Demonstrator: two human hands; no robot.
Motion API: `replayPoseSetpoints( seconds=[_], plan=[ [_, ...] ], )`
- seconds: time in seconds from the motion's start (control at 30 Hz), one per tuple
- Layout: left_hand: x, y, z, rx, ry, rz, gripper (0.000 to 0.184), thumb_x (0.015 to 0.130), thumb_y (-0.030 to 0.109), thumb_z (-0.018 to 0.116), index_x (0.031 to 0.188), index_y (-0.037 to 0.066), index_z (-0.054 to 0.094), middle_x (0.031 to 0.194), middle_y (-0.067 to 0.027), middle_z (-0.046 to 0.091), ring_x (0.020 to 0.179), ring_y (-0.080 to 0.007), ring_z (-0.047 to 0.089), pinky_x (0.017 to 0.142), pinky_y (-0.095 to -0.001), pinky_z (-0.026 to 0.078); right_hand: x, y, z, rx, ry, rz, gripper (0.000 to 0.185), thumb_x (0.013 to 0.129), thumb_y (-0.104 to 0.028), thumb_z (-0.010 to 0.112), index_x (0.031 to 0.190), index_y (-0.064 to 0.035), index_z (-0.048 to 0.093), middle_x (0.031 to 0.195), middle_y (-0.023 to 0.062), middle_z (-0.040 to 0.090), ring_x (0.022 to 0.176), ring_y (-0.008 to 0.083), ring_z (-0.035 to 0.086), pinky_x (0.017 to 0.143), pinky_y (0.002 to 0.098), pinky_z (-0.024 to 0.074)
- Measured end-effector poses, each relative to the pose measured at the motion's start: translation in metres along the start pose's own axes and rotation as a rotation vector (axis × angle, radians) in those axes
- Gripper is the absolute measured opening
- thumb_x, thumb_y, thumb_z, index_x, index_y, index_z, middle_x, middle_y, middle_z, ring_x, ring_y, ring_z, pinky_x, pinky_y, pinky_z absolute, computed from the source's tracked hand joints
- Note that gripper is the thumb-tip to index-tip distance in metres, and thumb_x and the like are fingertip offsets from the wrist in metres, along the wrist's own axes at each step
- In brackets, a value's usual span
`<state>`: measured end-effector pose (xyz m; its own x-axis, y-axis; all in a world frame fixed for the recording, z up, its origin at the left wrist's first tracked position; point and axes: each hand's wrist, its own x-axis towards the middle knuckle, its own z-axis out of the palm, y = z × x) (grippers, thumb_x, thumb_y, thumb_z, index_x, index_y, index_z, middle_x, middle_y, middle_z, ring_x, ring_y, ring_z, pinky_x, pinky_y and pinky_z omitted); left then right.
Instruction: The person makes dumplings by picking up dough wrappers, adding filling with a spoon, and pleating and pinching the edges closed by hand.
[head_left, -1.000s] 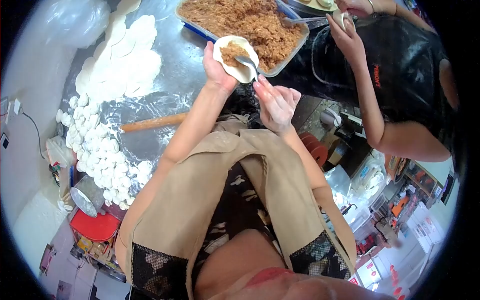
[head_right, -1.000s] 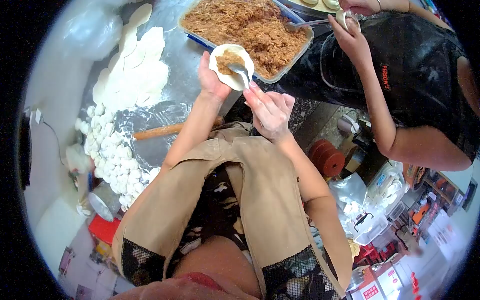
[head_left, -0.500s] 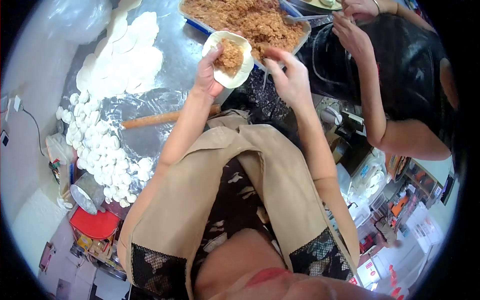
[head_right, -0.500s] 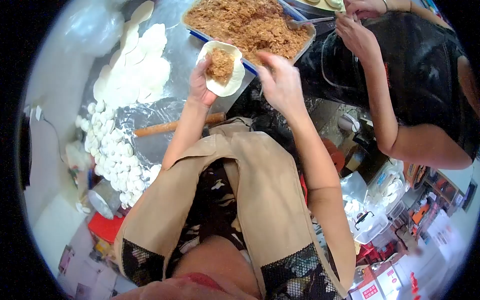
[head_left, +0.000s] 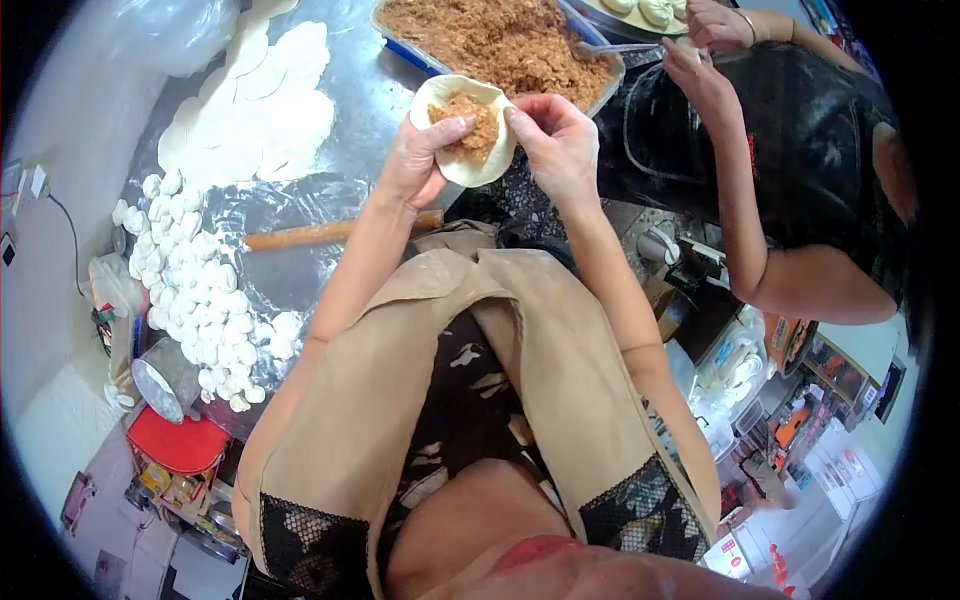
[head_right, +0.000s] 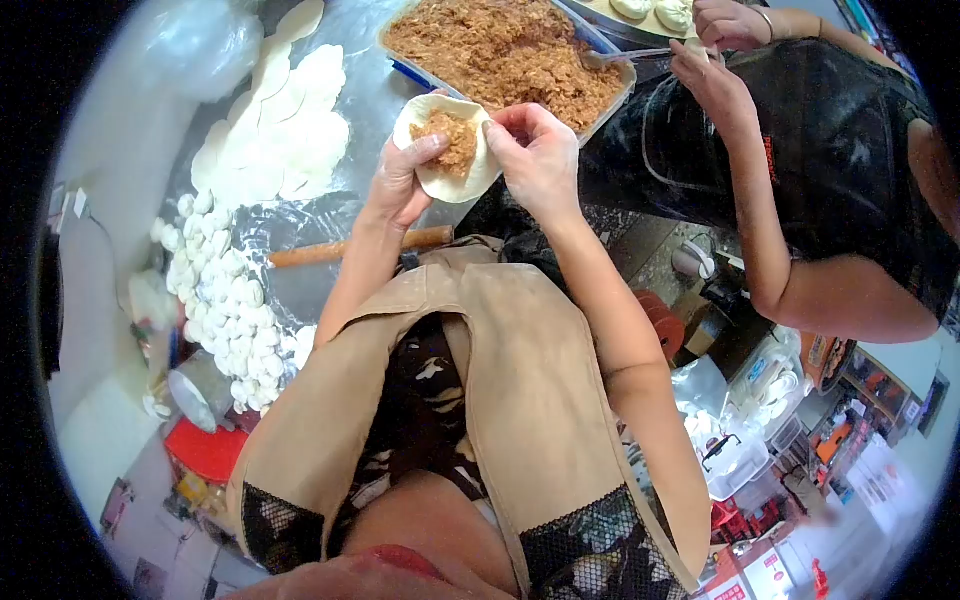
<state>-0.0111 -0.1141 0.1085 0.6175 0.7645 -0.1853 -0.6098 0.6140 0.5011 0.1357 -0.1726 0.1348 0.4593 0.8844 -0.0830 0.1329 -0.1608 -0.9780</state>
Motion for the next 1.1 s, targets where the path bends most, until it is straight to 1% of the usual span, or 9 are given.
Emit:
replayPoseSetpoints(
  seconds=[0.2,0.27,0.3,0.37,0.53,0.7,0.77,1.0,1.1],
  plan=[
    [-0.005,0.006,0.000,0.044,0.052,0.027,0.043,0.077,0.000,0.066,0.116,-0.001,0.050,0.106,-0.0114,0.060,0.097,-0.0195,0.061,0.087,-0.0333,0.052,-0.001,0.002,0.005,0.188,0.048,-0.047,0.015,0.082,-0.012,0.065,0.085,0.0030,0.063,0.074,0.0030,0.063,0.066,0.0080,0.057,0.062,0.0231,0.0476],
    [-0.006,0.007,-0.003,0.055,0.033,-0.002,0.043,0.077,0.001,0.066,0.117,-0.001,0.050,0.106,-0.0112,0.060,0.096,-0.0187,0.061,0.086,-0.0328,0.052,0.000,0.001,-0.001,0.088,-0.170,0.076,0.016,0.082,-0.012,0.064,0.087,0.0031,0.064,0.074,0.0050,0.064,0.066,0.0091,0.058,0.063,0.0241,0.0480],
    [-0.007,0.008,-0.003,0.054,0.033,-0.001,0.043,0.077,0.001,0.066,0.117,-0.001,0.050,0.106,-0.0112,0.060,0.096,-0.0187,0.061,0.086,-0.0328,0.052,-0.002,-0.002,-0.001,0.087,-0.171,0.076,0.016,0.082,-0.012,0.064,0.087,0.0031,0.064,0.074,0.0050,0.064,0.066,0.0091,0.058,0.063,0.0241,0.0480],
    [-0.010,0.009,-0.003,0.120,0.037,-0.017,0.041,0.078,0.003,0.065,0.117,-0.001,0.050,0.106,-0.0109,0.060,0.095,-0.0180,0.061,0.085,-0.0319,0.051,-0.011,-0.010,0.002,-0.157,-0.047,-0.149,0.016,0.082,-0.011,0.063,0.090,0.0027,0.064,0.074,0.0078,0.064,0.065,0.0104,0.058,0.063,0.0247,0.0479],
    [-0.013,0.016,-0.006,0.210,0.006,-0.063,0.041,0.081,0.006,0.063,0.119,-0.001,0.049,0.109,-0.0104,0.059,0.098,-0.0178,0.060,0.087,-0.0315,0.050,-0.011,-0.009,0.003,-0.227,-0.096,-0.211,0.015,0.081,-0.010,0.063,0.089,0.0018,0.064,0.077,0.0110,0.063,0.064,0.0158,0.060,0.060,0.0267,0.0482],
    [-0.014,0.024,-0.008,0.321,0.024,-0.096,0.039,0.082,0.007,0.063,0.118,0.000,0.050,0.108,-0.0094,0.060,0.095,-0.0151,0.060,0.085,-0.0297,0.050,-0.011,-0.014,0.007,-0.373,-0.045,-0.490,0.013,0.077,-0.011,0.065,0.086,-0.0013,0.065,0.076,0.0105,0.062,0.068,0.0230,0.059,0.062,0.0323,0.0475],
    [-0.013,0.028,-0.008,0.420,-0.005,-0.140,0.035,0.081,0.006,0.063,0.114,0.002,0.053,0.101,-0.0066,0.062,0.090,-0.0135,0.061,0.080,-0.0286,0.051,-0.015,-0.013,0.005,-0.431,-0.050,-0.487,0.013,0.075,-0.011,0.066,0.085,-0.0024,0.065,0.077,0.0095,0.063,0.068,0.0235,0.058,0.063,0.0329,0.0463],
    [-0.012,0.032,-0.004,0.688,-0.036,-0.049,0.037,0.080,0.011,0.065,0.113,0.001,0.052,0.101,-0.0069,0.060,0.090,-0.0128,0.058,0.082,-0.0280,0.048,-0.015,-0.015,0.006,-0.540,-0.038,-0.650,0.009,0.073,-0.014,0.068,0.078,-0.0083,0.065,0.071,0.0035,0.060,0.071,0.0224,0.054,0.068,0.0345,0.0405],
    [-0.013,0.035,-0.001,0.682,0.094,-0.063,0.030,0.077,0.009,0.066,0.103,0.001,0.054,0.094,-0.0063,0.060,0.085,-0.0118,0.058,0.078,-0.0276,0.049,-0.014,-0.017,0.007,-0.536,-0.025,-0.661,0.007,0.072,-0.014,0.068,0.077,-0.0094,0.065,0.069,0.0026,0.059,0.067,0.0216,0.052,0.065,0.0342,0.0385]
  ],
)
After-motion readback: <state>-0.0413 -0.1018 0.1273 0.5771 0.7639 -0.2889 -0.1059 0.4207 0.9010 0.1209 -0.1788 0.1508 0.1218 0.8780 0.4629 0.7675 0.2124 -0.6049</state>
